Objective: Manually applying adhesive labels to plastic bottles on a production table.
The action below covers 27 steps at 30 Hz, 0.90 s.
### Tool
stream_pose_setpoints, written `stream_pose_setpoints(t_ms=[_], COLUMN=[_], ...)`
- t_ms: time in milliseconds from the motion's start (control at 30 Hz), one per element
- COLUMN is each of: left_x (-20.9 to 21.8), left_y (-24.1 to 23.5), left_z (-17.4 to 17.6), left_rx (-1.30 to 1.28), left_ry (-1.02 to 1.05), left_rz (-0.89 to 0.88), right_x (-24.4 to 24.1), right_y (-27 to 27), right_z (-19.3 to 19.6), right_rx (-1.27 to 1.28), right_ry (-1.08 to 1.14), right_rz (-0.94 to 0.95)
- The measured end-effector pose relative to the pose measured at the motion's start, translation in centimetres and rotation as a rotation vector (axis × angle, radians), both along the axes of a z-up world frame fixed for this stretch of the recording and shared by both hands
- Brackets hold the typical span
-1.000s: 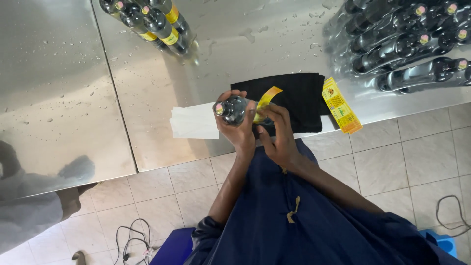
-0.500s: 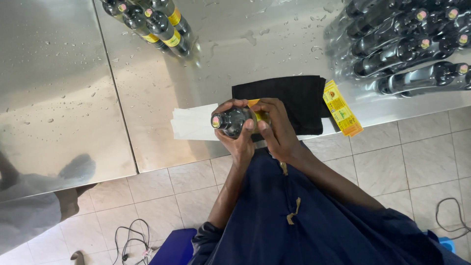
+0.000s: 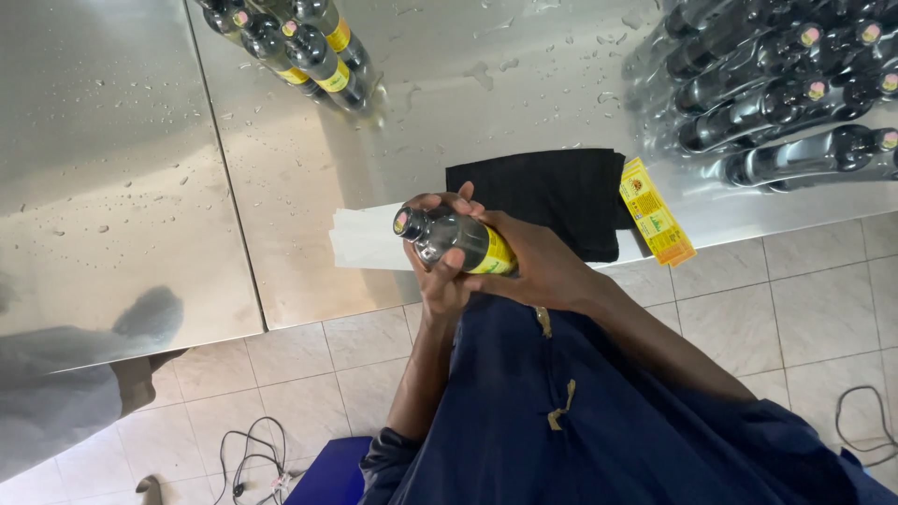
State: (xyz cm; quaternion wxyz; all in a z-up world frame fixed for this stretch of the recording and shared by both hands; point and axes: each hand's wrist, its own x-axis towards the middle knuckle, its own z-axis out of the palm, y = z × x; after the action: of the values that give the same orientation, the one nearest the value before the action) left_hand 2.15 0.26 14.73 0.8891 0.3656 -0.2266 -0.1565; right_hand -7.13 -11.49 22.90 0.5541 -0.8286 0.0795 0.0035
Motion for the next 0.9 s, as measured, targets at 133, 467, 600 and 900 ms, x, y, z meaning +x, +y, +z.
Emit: stream_pose_setpoints(t_ms=[133,467,600,900], left_x=[1.6,3.3,2.4,14.3], left_y=[1.6,2.7,3.8,5.0], left_z=[-4.6,-6.6,-6.8,-11.5], left_rx=[-0.124,0.091,0.443,0.865], left_ry=[0.140,0.255,0.345,0.023], left_rz=[-0.112,-0.295,-0.191,0.416], right_x=[-1.6,-1.2,-0.7,-2.8], right_y=[-0.1,0.7,-0.3,-4.3], right_z=[1.9,-6.4,-10.8,-11.8], right_rx=[0.041,-0.696,-0.793,-0.554], right_ry=[0.222,-0.219,-0.186,-0.002], right_rz=[0.082,-0.270,-0.223,-0.226])
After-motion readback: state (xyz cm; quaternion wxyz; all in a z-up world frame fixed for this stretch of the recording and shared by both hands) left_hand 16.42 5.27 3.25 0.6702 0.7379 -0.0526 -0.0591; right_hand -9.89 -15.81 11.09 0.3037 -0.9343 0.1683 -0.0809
